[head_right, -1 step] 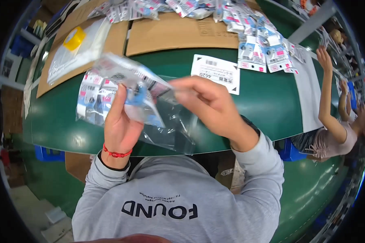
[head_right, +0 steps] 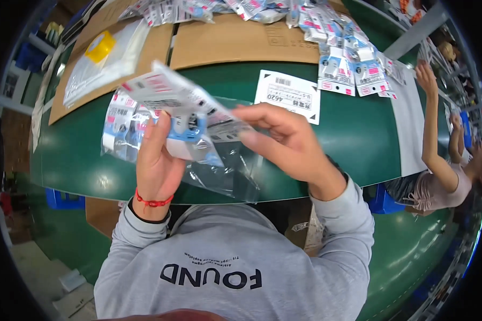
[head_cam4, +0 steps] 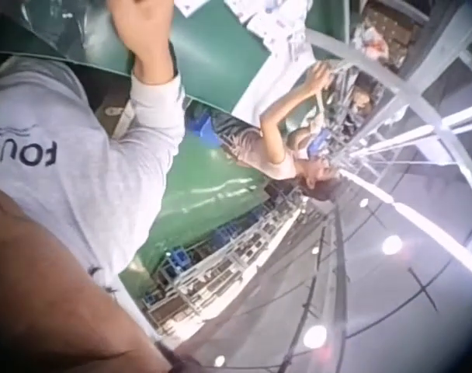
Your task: The person packs small chargers into a plastic bag, inserts a paper label, and then folds the bag closed before placing it into a cardboard box.
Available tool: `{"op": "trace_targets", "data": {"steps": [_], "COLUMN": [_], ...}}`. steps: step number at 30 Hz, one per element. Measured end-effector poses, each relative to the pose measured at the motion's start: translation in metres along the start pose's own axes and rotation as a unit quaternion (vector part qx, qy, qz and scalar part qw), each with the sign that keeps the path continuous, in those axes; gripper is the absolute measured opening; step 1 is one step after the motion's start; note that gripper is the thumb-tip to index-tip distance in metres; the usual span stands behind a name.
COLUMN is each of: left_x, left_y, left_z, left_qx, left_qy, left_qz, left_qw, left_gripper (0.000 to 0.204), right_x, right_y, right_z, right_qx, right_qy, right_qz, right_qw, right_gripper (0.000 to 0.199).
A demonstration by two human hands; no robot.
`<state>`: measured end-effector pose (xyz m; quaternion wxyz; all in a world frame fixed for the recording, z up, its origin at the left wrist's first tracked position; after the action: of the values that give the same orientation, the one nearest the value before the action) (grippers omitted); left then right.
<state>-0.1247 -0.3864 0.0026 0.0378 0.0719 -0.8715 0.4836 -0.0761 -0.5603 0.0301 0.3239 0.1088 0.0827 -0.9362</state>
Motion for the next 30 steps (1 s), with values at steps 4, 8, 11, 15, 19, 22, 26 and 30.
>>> {"op": "trace_targets", "data": {"steps": [4, 8, 11, 15, 19, 22, 26, 30], "left_x": [0.01, 0.015, 0.019, 0.021, 0.022, 0.024, 0.026, 0.036], "left_y": [-0.002, -0.001, 0.003, 0.009, 0.01, 0.009, 0.002, -0.013], "left_z": [-0.014, 0.0, 0.006, 0.01, 0.008, 0.004, 0.018, 0.021], "left_qx": [-0.215, -0.298, -0.281, -0.321, -0.333, -0.362, -0.353, -0.43], "left_qy": [-0.094, -0.122, -0.133, -0.093, -0.12, -0.104, -0.122, -0.282], "left_qz": [-0.001, 0.035, 0.022, 0.028, 0.031, 0.03, 0.008, 0.046], "left_qw": [0.972, 0.946, 0.95, 0.942, 0.935, 0.926, 0.928, 0.857], "left_gripper": [0.035, 0.036, 0.037, 0.032, 0.03, 0.029, 0.032, 0.03], "right_x": [-0.003, 0.0, 0.001, 0.004, 0.005, 0.008, 0.026, 0.051], "right_y": [-0.006, -0.034, -0.044, -0.043, -0.043, -0.046, -0.041, 0.003], "right_z": [0.004, -0.004, -0.016, -0.021, -0.022, -0.02, -0.021, -0.027], "right_qx": [-0.128, -0.013, -0.098, -0.099, -0.071, -0.078, -0.065, -0.013], "right_qy": [-0.001, 0.026, 0.016, 0.006, -0.013, 0.0, 0.052, 0.01], "right_qz": [-0.022, -0.05, -0.116, -0.14, -0.128, -0.137, -0.194, -0.346], "right_qw": [0.992, 0.998, 0.988, 0.985, 0.989, 0.987, 0.977, 0.938], "right_gripper": [0.057, 0.069, 0.069, 0.069, 0.066, 0.062, 0.053, 0.041]}}
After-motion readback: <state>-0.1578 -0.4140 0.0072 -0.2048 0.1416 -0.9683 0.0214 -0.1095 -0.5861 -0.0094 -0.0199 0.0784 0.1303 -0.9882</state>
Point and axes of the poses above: each hand's wrist, its own x-axis away from the middle knuckle, its own y-axis out of the back of the hand, z = x × y, the point moved 6 cm from there along -x, towards the middle knuckle, and after that the axes turned 4 degrees about -z, right-handed, at the moved point
